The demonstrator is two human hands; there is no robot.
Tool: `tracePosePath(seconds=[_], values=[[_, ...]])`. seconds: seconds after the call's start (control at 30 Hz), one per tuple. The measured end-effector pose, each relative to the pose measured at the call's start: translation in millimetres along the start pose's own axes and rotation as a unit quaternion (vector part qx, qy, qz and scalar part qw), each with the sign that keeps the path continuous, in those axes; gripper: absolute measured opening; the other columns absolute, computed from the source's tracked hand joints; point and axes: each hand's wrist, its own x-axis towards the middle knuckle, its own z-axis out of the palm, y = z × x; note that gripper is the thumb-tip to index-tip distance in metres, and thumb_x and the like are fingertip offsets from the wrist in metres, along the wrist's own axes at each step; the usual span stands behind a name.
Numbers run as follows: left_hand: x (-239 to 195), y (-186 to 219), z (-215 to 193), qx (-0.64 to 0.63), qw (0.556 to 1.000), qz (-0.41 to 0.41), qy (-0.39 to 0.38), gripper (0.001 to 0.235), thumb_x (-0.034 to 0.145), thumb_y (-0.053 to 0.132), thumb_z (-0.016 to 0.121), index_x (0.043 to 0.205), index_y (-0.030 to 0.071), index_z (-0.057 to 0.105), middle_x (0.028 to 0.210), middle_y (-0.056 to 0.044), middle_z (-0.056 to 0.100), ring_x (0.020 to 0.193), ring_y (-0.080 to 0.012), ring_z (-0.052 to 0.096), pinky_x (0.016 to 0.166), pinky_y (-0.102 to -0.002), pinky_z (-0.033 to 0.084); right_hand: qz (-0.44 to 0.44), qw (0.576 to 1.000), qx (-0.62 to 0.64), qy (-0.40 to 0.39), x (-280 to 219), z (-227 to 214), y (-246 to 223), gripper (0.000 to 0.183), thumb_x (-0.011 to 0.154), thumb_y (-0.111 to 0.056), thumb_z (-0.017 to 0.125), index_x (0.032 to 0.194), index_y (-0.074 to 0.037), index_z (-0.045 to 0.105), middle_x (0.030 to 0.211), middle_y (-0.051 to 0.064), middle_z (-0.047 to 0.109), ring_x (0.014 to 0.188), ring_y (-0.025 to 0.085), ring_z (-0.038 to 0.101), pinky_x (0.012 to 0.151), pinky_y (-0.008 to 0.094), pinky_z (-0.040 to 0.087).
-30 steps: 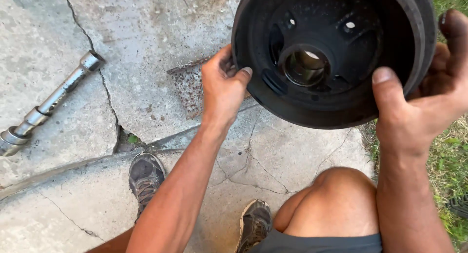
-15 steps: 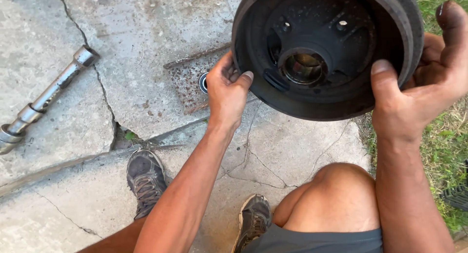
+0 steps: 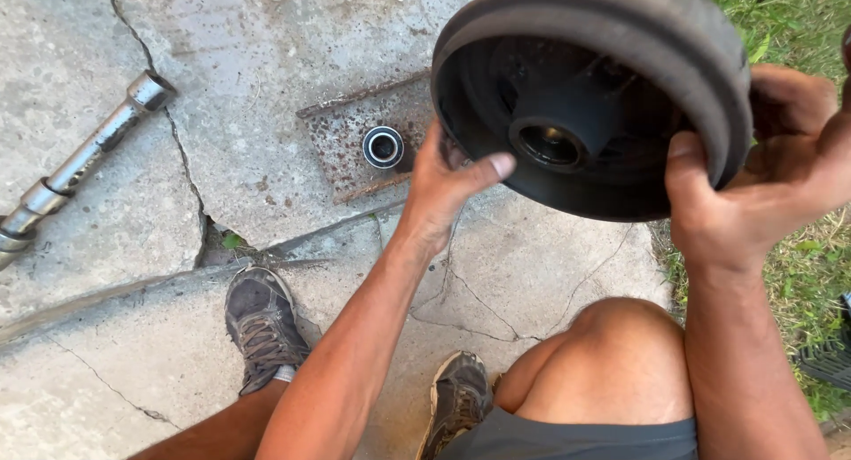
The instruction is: The person sits on the ground and points to a bearing and a brake drum. They pick up the drum, turn it over, and then pick up the bearing to show its inner and outer rings. The person then retrieves a new bearing in a plastic bag from a nearby table and compares it with the old one.
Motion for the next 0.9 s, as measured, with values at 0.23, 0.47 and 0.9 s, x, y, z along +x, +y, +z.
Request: tracePosePath(seconds=[0.23,0.47,0.9], values=[[-10,-11,13,-0.005,0.999,-0.013,0.039,0.099,0.055,0.018,0.088,0.142,0.007,0.042,0.139,-0.015,0.057,0.125,-0.0252,0.059,0.097,-0.039,0.060,-0.042,0.998,-0.013,-0.036,0,-3,-7,0.037,0.095,0.012,0.064,0.126,0.020,0.045,0.118,0.032,0.051,0.103,0.041,0.055,0.088,0.046,0.047],[-9,-24,13,0.009,0.999,0.016,0.040,0.086,0.058,0.016,0.088,0.133,0.006,0.048,0.129,-0.012,0.062,0.120,-0.0204,0.059,0.103,-0.034,0.053,-0.033,0.999,-0.008,-0.034,-4,-6,-4,0.036,0.094,0.013,0.063,0.125,0.019,0.046,0.118,0.031,0.051,0.105,0.040,0.055,0.091,0.045,0.047],[-16,-16,53,-0.004,0.978,0.035,0.206,0.080,0.055,0.017,0.082,0.128,0.006,0.051,0.118,-0.010,0.065,0.108,-0.0188,0.062,0.097,-0.031,0.050,-0.023,0.999,-0.021,-0.045,-10,-4,-11,0.039,0.091,0.014,0.064,0.125,0.019,0.046,0.118,0.031,0.051,0.103,0.040,0.055,0.088,0.045,0.048]])
